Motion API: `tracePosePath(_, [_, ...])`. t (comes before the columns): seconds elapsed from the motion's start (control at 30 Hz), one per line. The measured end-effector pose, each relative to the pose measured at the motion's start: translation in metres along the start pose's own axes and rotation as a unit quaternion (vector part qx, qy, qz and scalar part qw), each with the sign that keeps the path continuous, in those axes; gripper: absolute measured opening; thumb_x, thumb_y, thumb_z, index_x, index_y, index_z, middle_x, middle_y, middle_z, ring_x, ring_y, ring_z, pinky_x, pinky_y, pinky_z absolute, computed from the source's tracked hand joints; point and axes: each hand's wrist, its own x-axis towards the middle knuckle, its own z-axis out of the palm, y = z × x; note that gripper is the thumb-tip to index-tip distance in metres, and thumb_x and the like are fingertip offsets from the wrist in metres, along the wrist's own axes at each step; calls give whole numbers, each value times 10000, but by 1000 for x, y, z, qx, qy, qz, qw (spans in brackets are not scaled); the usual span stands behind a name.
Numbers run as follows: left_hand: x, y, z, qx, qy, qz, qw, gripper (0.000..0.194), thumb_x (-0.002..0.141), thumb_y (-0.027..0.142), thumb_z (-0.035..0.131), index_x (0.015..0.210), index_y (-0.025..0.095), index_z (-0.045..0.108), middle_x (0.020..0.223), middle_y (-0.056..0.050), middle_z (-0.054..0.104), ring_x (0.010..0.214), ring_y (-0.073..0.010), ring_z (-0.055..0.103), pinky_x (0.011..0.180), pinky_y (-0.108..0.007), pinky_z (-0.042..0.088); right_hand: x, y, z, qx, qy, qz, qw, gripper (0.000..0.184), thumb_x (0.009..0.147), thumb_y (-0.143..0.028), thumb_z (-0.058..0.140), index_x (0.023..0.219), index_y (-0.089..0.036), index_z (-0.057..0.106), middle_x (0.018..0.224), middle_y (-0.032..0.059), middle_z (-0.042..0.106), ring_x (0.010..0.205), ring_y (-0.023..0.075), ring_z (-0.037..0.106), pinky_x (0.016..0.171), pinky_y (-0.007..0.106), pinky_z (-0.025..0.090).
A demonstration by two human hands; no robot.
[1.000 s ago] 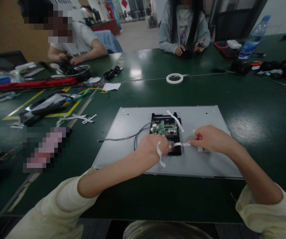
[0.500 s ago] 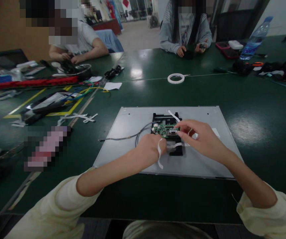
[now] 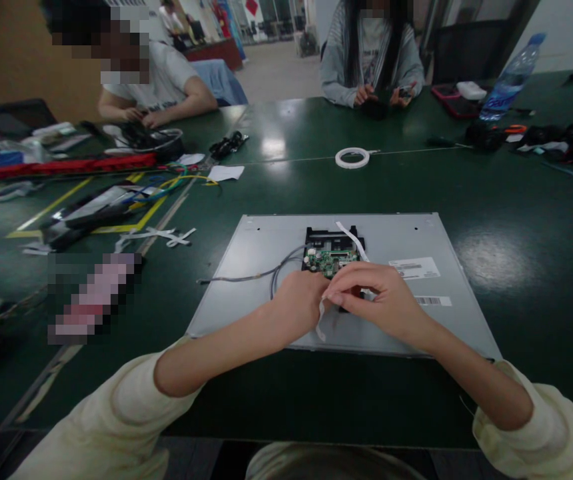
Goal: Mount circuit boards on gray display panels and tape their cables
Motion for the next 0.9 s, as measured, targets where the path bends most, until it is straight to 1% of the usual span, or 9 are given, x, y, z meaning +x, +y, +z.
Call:
tracePosePath(0.1, [-3,4,-10,51,-32,5,998,277,881,168,433,882,128,707,886,-140,711,859,-278,671,677,-327,480,0,1,-3,23,50,28,998,80,814,-259,650,792,-205,706,854,47,655,824,142,605,706,265,495])
tracePosePath(0.23, [-3,3,-15,71,-49,28,996,236,822,118,467,854,105,701,827,-143,705,809,-274,675,651,-319,480,0,7,-6,48,128,83,987,102,796,-307,667,786,-213,704,850,37,654,732,117,580,623,232,482])
tracePosePath(0.37, [-1,-10,-21,49,-55,59,996,216,821,168,486,820,104,693,713,-125,685,665,-223,654,607,-295,466,1,15,-9,63,204,128,969,137,778,-351,680,825,-225,705,888,31,655,654,95,531,549,214,442])
tracePosePath(0.47, [0,-29,-38,-16,-123,33,992,246,815,207,469,695,109,660,572,-66,634,467,-141,564,540,-257,438,1,16,-9,62,230,140,961,168,768,-372,682,828,-215,701,882,35,650,647,98,517,545,220,437])
tracePosePath(0.5, [0,-35,-45,-49,-125,26,991,273,829,220,443,681,115,648,573,-48,631,453,-117,548,533,-236,429,1,15,-9,64,230,140,961,173,769,-372,680,828,-211,700,869,34,648,639,96,511,541,219,434])
tracePosePath(0.67, [-5,-49,-75,-189,13,85,978,343,909,328,384,843,121,649,765,-25,669,650,-97,601,636,-199,414,0,14,-7,93,230,152,957,183,756,-358,698,861,-208,706,850,34,653,626,90,511,542,215,438])
tracePosePath(0.77, [-8,-39,-75,-214,-3,132,968,345,886,401,453,890,123,658,772,-16,665,678,-99,584,631,-196,390,-1,19,-6,104,231,152,955,211,745,-354,709,905,-217,712,896,38,663,658,96,530,553,216,450])
tracePosePath(0.83, [-9,-32,-71,-219,-16,159,963,300,859,377,501,865,125,663,735,-6,654,652,-92,566,602,-191,369,-1,22,-5,102,225,150,957,250,753,-366,697,954,-217,707,917,43,666,678,106,545,561,226,462])
tracePosePath(0.9, [-9,-28,-68,-222,0,164,961,257,855,313,495,808,124,662,702,-2,646,616,-82,544,575,-192,349,-1,24,-5,100,217,147,960,286,775,-378,671,1009,-215,694,932,48,668,684,110,555,560,230,466])
